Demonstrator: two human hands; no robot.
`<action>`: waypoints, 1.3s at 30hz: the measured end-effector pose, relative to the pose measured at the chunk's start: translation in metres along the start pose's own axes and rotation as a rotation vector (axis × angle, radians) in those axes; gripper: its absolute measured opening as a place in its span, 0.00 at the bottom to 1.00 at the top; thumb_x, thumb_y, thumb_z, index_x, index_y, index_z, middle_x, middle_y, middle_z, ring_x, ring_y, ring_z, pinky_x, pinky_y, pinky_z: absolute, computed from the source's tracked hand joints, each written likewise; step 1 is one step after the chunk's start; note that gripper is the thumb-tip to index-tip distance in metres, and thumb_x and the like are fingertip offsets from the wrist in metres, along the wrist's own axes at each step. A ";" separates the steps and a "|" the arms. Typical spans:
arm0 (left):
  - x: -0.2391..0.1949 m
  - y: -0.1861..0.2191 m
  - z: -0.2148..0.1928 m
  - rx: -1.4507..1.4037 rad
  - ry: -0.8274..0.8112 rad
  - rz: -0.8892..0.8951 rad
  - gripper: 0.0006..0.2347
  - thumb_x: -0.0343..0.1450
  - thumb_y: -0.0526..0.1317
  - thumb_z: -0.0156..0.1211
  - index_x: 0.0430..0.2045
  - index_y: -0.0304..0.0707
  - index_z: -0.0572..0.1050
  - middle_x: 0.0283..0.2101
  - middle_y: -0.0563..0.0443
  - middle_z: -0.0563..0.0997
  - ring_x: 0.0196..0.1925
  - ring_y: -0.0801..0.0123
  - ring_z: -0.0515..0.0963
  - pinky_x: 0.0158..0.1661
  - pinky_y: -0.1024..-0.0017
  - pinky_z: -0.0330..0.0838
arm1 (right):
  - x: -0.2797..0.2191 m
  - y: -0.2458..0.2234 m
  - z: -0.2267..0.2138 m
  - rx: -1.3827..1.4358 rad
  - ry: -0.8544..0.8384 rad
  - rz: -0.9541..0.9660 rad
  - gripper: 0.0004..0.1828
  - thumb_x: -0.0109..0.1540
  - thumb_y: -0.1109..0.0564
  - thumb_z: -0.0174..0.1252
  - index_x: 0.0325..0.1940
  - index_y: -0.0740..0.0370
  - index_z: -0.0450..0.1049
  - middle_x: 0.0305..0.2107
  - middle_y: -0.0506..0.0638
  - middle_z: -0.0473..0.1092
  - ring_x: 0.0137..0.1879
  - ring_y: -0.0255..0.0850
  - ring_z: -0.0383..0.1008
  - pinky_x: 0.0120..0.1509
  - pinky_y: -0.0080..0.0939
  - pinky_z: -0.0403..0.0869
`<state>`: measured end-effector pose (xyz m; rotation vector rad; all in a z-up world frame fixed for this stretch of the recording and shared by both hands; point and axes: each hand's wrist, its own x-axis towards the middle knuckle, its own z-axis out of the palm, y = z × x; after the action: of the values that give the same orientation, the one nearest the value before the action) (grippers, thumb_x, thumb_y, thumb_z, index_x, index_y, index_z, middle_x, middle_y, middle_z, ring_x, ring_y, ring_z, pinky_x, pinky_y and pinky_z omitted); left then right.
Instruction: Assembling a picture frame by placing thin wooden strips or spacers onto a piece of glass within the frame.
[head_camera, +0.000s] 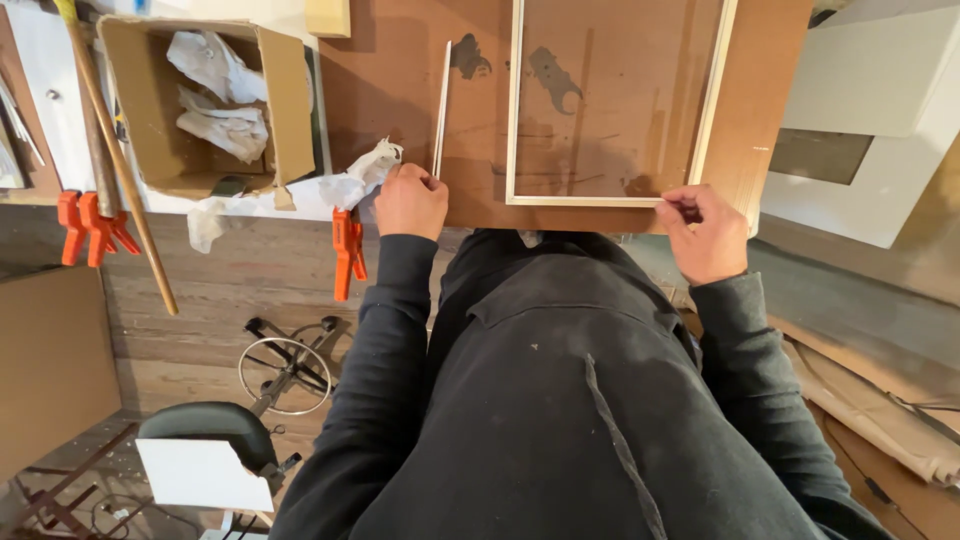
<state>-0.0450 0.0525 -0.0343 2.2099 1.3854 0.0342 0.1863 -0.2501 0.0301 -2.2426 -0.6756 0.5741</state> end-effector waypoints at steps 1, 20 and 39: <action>0.001 -0.001 0.000 -0.018 0.018 0.003 0.05 0.66 0.38 0.64 0.25 0.36 0.78 0.37 0.43 0.82 0.37 0.44 0.81 0.37 0.52 0.74 | 0.000 -0.004 0.003 -0.012 -0.008 -0.013 0.08 0.67 0.60 0.65 0.47 0.67 0.77 0.34 0.54 0.77 0.41 0.37 0.80 0.47 0.37 0.77; 0.009 0.073 -0.024 -1.687 -0.724 -0.380 0.11 0.74 0.29 0.61 0.50 0.27 0.78 0.43 0.43 0.85 0.31 0.78 0.77 0.23 0.79 0.64 | 0.036 -0.119 0.086 0.248 -0.419 0.164 0.12 0.68 0.54 0.59 0.47 0.67 0.78 0.32 0.51 0.78 0.39 0.35 0.79 0.43 0.36 0.75; 0.075 0.096 -0.024 -1.247 -0.607 0.068 0.06 0.74 0.29 0.59 0.43 0.29 0.79 0.39 0.50 0.83 0.31 0.77 0.78 0.24 0.77 0.70 | 0.073 0.039 -0.016 0.952 -0.125 0.350 0.05 0.69 0.66 0.59 0.49 0.70 0.76 0.39 0.53 0.76 0.42 0.37 0.76 0.49 0.36 0.76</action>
<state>0.0637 0.0939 0.0106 1.0587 0.6128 0.1790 0.2629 -0.2374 -0.0028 -1.4190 -0.0066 0.9639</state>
